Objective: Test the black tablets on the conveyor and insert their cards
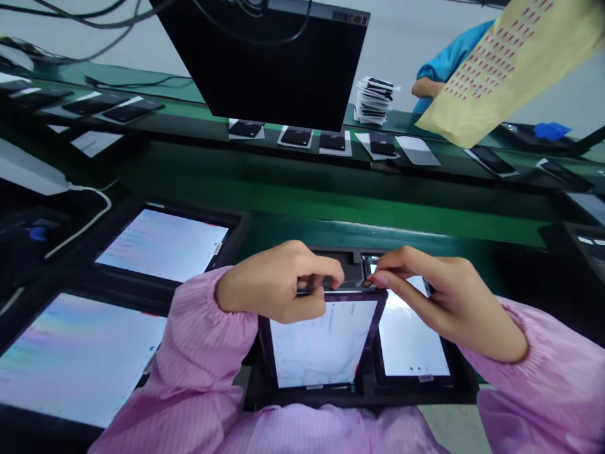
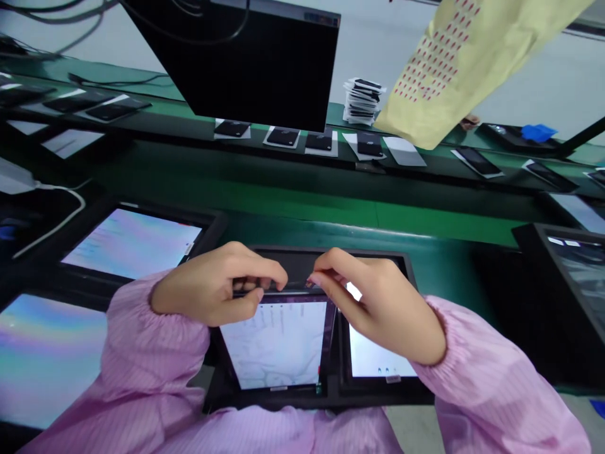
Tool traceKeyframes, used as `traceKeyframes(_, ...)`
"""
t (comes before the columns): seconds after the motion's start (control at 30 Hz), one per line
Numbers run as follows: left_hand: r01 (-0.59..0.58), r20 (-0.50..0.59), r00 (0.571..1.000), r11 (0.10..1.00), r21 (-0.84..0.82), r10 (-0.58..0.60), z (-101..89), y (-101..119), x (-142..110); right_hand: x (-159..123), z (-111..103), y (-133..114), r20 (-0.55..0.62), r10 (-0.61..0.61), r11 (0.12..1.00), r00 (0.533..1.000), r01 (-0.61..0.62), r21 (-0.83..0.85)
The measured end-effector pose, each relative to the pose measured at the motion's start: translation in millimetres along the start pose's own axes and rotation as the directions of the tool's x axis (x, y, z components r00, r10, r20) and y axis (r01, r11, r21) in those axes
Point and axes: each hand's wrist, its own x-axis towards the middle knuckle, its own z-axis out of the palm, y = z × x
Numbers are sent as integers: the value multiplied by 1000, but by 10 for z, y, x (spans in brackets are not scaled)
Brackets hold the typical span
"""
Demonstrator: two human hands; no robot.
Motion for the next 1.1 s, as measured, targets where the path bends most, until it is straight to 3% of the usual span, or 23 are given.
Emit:
traceKeyframes(0.27, -100, -45, 993, 991, 89, 105, 16, 12, 33, -42, -147, 39, 42, 74, 983, 996, -80, 164)
traceKeyframes(0.37, -74, -35, 996, 994, 81, 77, 23, 14, 34, -162, -239, 109, 8, 64, 993, 998, -64, 101)
traceKeyframes(0.43, -42, -18, 999, 996, 74, 43, 25, 10, 37, -368, -260, 305, -79, 95, 995, 992, -95, 0)
traceKeyframes(0.57, 25, 88, 996, 998, 65, -31, 8, -4, 105, -1042, -36, 1009, -306, 244, 949, 920, -291, -118)
traceKeyframes(0.73, 57, 253, 965, 997, 54, -69, -15, 12, 266, -1658, 465, 1727, -384, 312, 912, 869, -387, -135)
traceKeyframes(0.87, 55, 273, 960, 997, 47, -66, -5, 34, 310, -1703, 608, 1942, -353, 347, 906, 869, -408, -113)
traceKeyframes(1.1, 79, 307, 948, 996, 48, -90, 4, 7, 313, -1633, 641, 2036, -317, 382, 905, 868, -421, -63)
